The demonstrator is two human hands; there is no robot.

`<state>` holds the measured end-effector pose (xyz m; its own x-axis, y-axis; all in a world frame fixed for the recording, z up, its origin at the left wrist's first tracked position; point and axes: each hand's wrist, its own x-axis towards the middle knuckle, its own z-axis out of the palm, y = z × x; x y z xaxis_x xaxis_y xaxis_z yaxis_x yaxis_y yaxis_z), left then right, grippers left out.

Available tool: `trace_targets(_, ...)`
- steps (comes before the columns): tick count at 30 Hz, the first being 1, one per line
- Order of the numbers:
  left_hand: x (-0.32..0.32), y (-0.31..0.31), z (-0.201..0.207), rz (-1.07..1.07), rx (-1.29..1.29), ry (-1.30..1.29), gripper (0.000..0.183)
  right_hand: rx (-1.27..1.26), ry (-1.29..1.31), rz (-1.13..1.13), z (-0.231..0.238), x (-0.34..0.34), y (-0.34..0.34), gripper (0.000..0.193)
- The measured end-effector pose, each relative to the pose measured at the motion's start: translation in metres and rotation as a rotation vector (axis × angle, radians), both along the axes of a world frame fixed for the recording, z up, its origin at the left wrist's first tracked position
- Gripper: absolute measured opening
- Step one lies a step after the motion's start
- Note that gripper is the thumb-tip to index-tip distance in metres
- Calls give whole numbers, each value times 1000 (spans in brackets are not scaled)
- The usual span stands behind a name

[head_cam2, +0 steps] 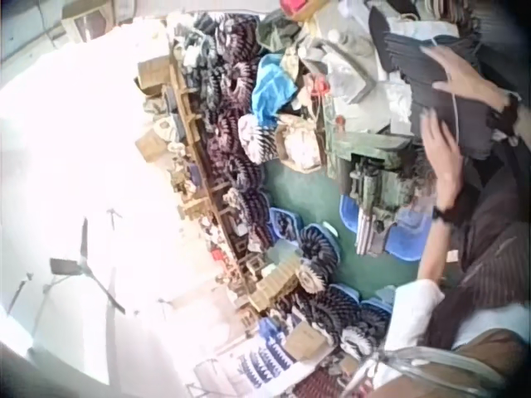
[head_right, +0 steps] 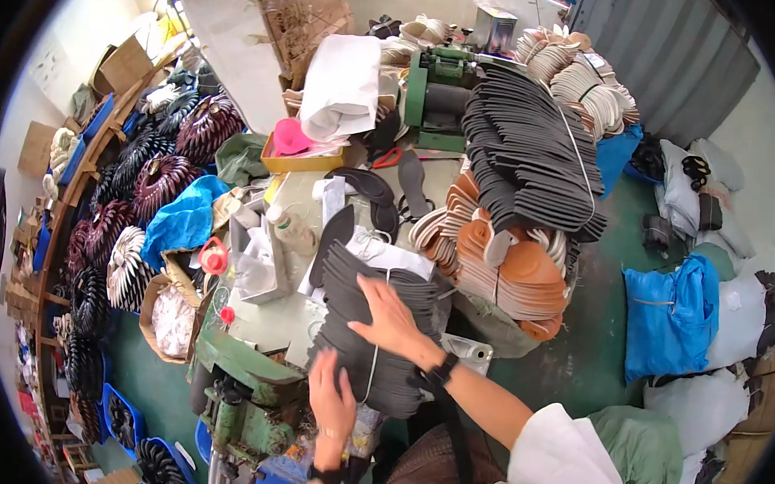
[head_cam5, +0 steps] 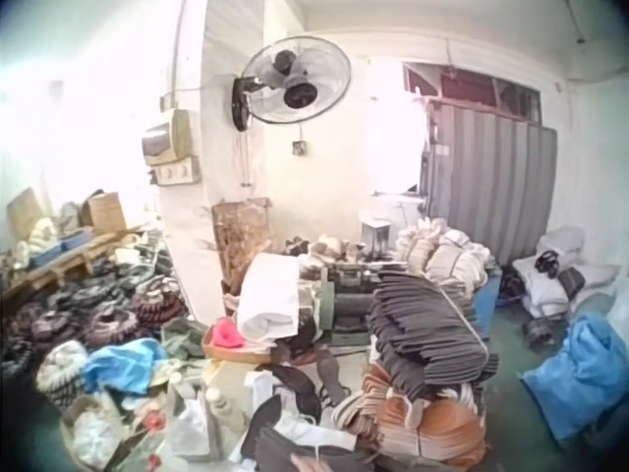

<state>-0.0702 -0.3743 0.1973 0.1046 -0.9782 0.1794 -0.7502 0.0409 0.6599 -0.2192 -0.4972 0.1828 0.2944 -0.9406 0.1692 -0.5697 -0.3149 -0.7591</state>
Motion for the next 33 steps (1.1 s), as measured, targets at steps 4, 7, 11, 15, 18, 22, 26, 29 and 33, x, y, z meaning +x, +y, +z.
trace_targets(4, -24, -77, -76, 107, 139, -324, 45, 85, 387, 52, -46, -6, -45, 128)
trace_targets(7, -17, -78, -97, 197, 214, -308, 46, 75, 305, 139, -60, -4, -50, 138)
trace_targets(11, -8, -65, -105, 243, 163, -297, 45, 87, 307, 157, -57, -3, -52, 139)
trace_targets(15, -5, -60, -105, 281, 195, -358, 44, 65, 357, 69, -45, 1, -50, 133)
trace_targets(18, -6, -60, -107, 291, 190, -378, 42, 57, 362, 97, -42, 17, -25, 124)
trace_targets(22, -5, -58, -109, 297, 211, -416, 37, 85, 418, 12, -55, 30, -36, 123)
trace_targets(26, -7, -56, -111, 325, 209, -373, 33, 63, 424, -42, -57, 32, -42, 123)
trace_targets(29, -6, -58, -114, 333, 224, -375, 33, 35, 457, -48, -57, 32, -48, 124)
trace_targets(33, -12, -63, -112, 326, 264, -438, 34, 82, 444, -22, -52, 26, -57, 121)
